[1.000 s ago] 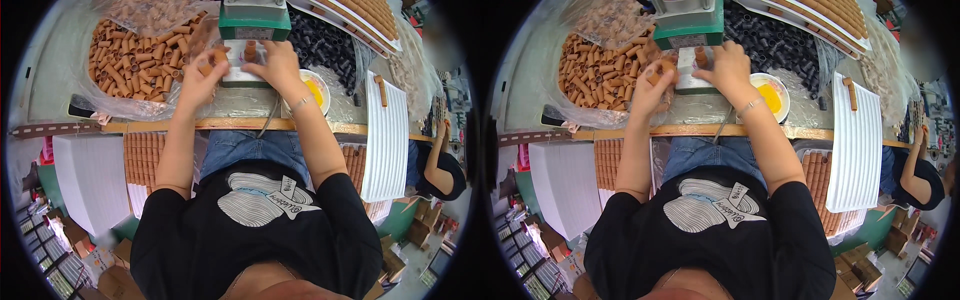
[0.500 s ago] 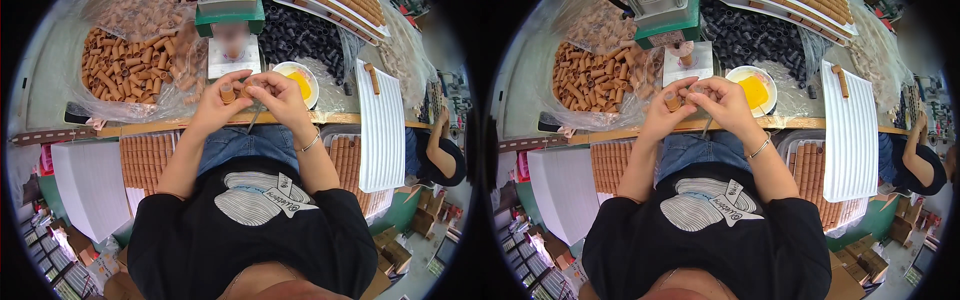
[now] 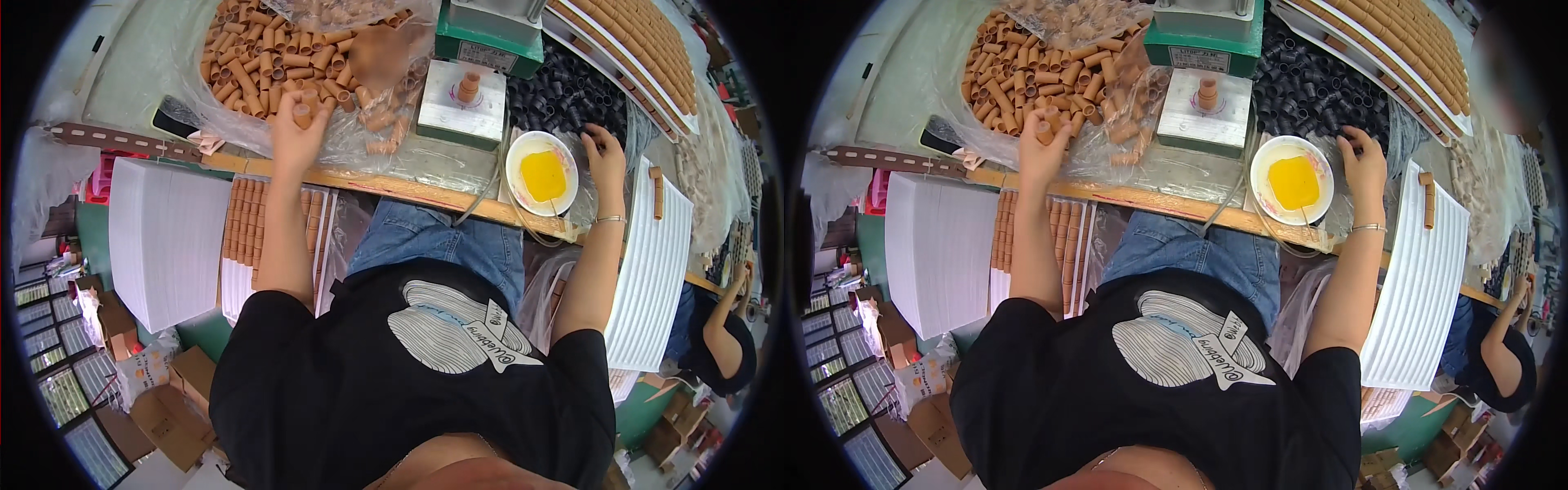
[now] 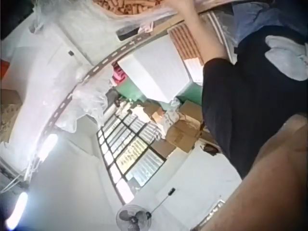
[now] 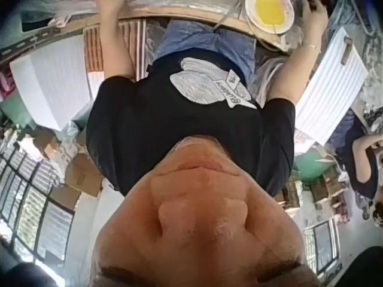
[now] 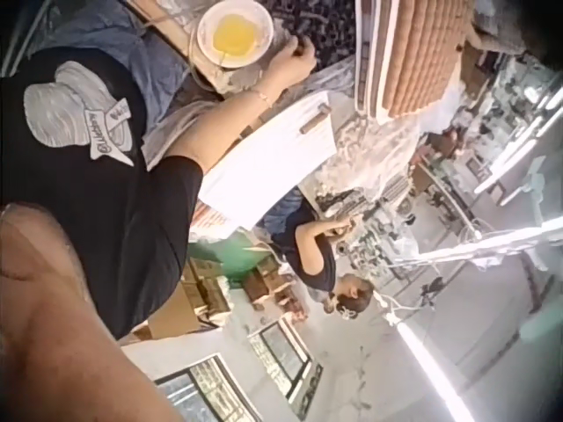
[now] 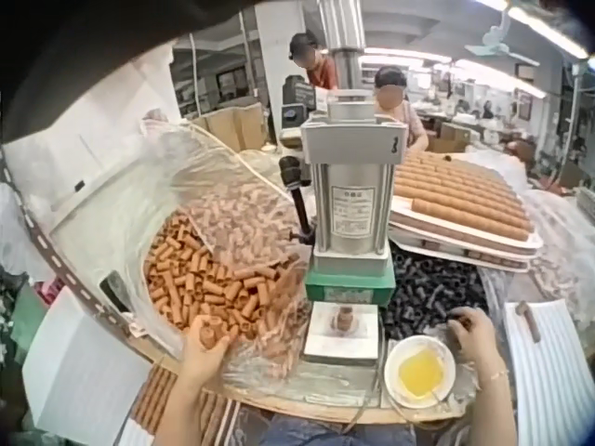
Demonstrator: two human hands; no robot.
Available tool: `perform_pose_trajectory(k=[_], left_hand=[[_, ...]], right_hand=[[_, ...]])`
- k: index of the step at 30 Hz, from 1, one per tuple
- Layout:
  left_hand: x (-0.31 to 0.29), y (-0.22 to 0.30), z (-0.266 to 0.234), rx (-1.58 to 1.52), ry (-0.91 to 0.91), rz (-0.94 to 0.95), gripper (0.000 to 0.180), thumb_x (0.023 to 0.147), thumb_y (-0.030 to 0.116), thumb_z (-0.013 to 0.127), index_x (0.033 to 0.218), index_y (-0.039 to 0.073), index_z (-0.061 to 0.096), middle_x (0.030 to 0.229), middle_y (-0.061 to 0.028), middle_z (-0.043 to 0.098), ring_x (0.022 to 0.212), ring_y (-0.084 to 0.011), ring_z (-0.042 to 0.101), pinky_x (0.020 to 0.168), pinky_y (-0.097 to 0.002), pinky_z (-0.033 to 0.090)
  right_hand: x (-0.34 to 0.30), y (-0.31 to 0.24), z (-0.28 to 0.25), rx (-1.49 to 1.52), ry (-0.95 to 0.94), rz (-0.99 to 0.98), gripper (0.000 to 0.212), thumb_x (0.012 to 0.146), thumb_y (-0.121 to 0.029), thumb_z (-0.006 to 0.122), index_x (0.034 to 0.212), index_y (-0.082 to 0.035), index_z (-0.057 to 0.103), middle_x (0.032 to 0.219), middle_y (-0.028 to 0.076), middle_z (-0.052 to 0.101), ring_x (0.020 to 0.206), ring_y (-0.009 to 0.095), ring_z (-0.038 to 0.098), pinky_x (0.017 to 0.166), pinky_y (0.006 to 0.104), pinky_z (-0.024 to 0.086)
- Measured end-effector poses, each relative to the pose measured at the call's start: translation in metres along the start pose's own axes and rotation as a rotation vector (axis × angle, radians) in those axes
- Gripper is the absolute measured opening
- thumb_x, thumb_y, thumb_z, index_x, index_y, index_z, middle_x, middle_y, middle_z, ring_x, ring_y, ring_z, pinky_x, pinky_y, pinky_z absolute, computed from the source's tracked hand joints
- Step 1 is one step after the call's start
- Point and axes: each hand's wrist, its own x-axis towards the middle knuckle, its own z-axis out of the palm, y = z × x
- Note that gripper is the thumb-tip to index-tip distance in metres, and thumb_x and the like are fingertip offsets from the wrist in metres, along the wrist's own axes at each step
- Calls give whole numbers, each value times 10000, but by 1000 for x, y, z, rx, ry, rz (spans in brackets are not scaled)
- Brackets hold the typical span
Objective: Applying glue and using a manual press to assemble small cylindrical components at a factory workstation.
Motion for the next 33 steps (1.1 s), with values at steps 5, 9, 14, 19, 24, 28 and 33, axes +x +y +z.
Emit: perform_pose_trajectory(k=[5, 9, 14, 19, 24, 28, 33], left_hand=[[25, 6, 7, 588, -45, 129, 356, 732, 149, 759, 1029, 44, 594, 915, -155, 649, 862, -319, 631, 758, -364, 485], [29, 6, 31, 560, -113, 179, 333, 745, 101, 729, 1016, 35, 548, 953, -185, 630, 907, -399, 598, 762, -416, 476], [19, -4, 32, 697, -143, 99, 377, 784, 98, 685, 1085, 75, 460, 955, -211, 602, 896, -425, 582, 751, -423, 468], [17, 1, 29, 452, -15, 222, 389, 800, 91, 702, 1091, 69, 445, 950, -151, 603, 856, -316, 608, 757, -376, 473], [-6, 43, 32, -300, -129, -62, 403, 799, 28, 709, 1095, 75, 439, 1028, -89, 564, 905, -148, 570, 743, -260, 481], [-32, 64, 58, -315, -376, -41, 352, 825, -12, 662, 1091, 72, 447, 1020, -95, 596, 900, -173, 614, 722, -257, 505], [-45, 68, 85, -467, -531, -121, 360, 780, -37, 690, 1042, 65, 465, 989, -84, 597, 863, -135, 585, 746, -239, 479]], right_hand=[[14, -2, 11, -257, 12, 19, 297, 773, -314, 721, 986, -108, 711, 837, 120, 634, 773, 278, 631, 694, 371, 497], [6, -3, 3, -243, -9, 45, 234, 742, -257, 727, 914, -98, 710, 840, 121, 641, 792, 300, 630, 702, 393, 497], [-19, -10, -18, -271, -33, 145, 147, 775, -218, 682, 893, -138, 719, 828, 95, 651, 774, 298, 640, 714, 399, 501], [-19, -15, -20, -141, 115, 53, 113, 795, -202, 675, 876, -135, 719, 826, 80, 659, 767, 278, 639, 692, 373, 501], [1, -27, -10, -33, -29, -59, 95, 789, -191, 676, 857, -138, 716, 819, 75, 654, 765, 270, 636, 696, 370, 501], [6, -31, -17, -207, -137, -83, 98, 780, -190, 673, 851, -156, 732, 848, 79, 680, 791, 269, 647, 715, 362, 510], [-2, -29, -8, -233, -266, 67, 170, 773, -258, 692, 904, -170, 754, 872, 100, 701, 845, 260, 662, 731, 352, 517]])
